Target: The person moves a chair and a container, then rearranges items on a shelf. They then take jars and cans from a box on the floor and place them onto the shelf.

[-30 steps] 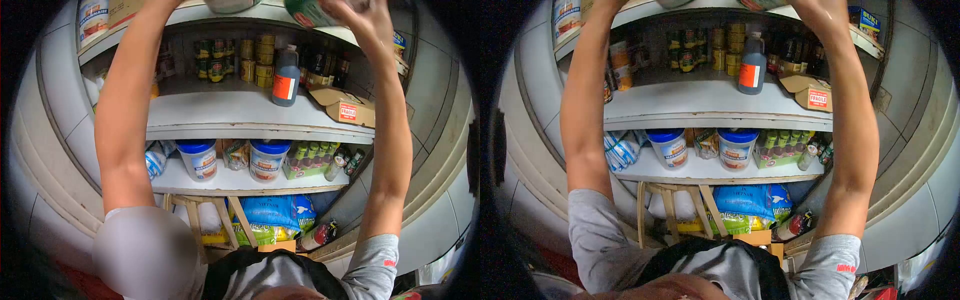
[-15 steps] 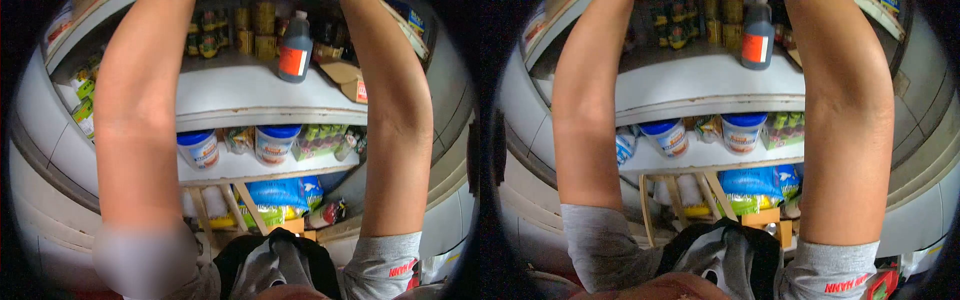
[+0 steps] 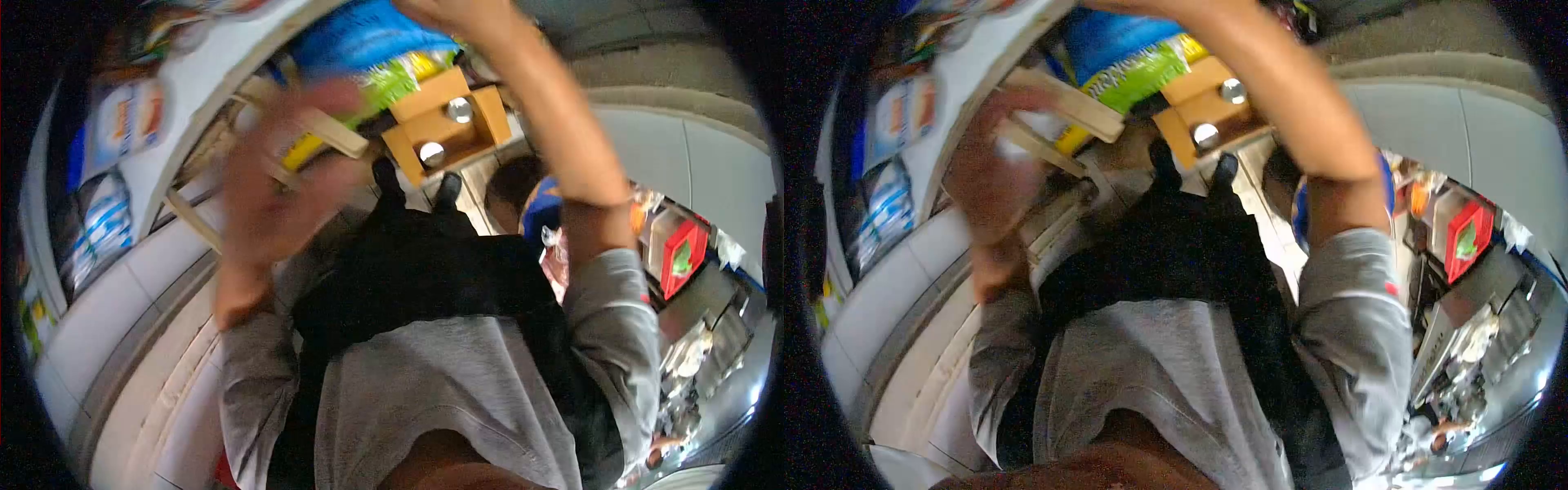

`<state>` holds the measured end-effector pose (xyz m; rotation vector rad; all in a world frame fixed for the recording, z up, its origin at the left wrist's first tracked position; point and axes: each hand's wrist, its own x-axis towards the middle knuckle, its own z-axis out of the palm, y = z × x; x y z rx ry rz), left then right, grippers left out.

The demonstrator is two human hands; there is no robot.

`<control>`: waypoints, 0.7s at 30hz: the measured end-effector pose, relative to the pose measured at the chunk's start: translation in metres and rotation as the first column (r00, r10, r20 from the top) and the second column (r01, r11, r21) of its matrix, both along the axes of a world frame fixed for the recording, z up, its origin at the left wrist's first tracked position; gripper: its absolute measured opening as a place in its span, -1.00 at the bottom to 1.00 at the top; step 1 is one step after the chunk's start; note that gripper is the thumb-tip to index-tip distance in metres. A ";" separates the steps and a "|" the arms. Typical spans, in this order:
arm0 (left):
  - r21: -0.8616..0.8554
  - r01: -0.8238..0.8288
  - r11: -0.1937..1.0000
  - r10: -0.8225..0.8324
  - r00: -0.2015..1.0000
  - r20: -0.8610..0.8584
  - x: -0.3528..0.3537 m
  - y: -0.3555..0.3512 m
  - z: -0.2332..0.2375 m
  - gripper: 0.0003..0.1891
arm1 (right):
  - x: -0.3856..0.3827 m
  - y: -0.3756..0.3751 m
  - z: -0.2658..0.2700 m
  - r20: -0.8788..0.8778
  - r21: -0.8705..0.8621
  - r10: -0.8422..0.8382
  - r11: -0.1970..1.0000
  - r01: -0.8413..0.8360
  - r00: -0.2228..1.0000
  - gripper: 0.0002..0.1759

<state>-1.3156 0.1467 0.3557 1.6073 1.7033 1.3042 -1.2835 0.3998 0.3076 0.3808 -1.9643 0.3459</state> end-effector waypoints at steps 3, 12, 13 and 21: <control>-0.365 0.107 0.925 0.041 0.926 0.376 0.071 0.019 -0.187 -0.59 | 0.111 0.004 -0.192 0.614 -0.487 -0.212 0.657 0.576 0.761 -0.73; -0.816 -0.018 0.578 -0.289 0.930 -0.226 0.148 0.029 -0.615 -0.46 | 0.267 -0.018 -0.634 0.981 0.006 0.139 0.683 0.730 -0.138 -0.60; -0.821 -0.012 0.571 -0.293 0.931 -0.218 0.150 0.033 -0.649 -0.46 | 0.264 -0.012 -0.668 0.979 0.004 0.148 0.682 0.732 -0.143 -0.60; -0.550 0.075 0.832 -0.340 0.852 -0.398 0.178 0.048 -0.832 -0.53 | 0.198 0.023 -0.788 0.919 0.394 -0.238 0.592 0.703 -0.314 0.09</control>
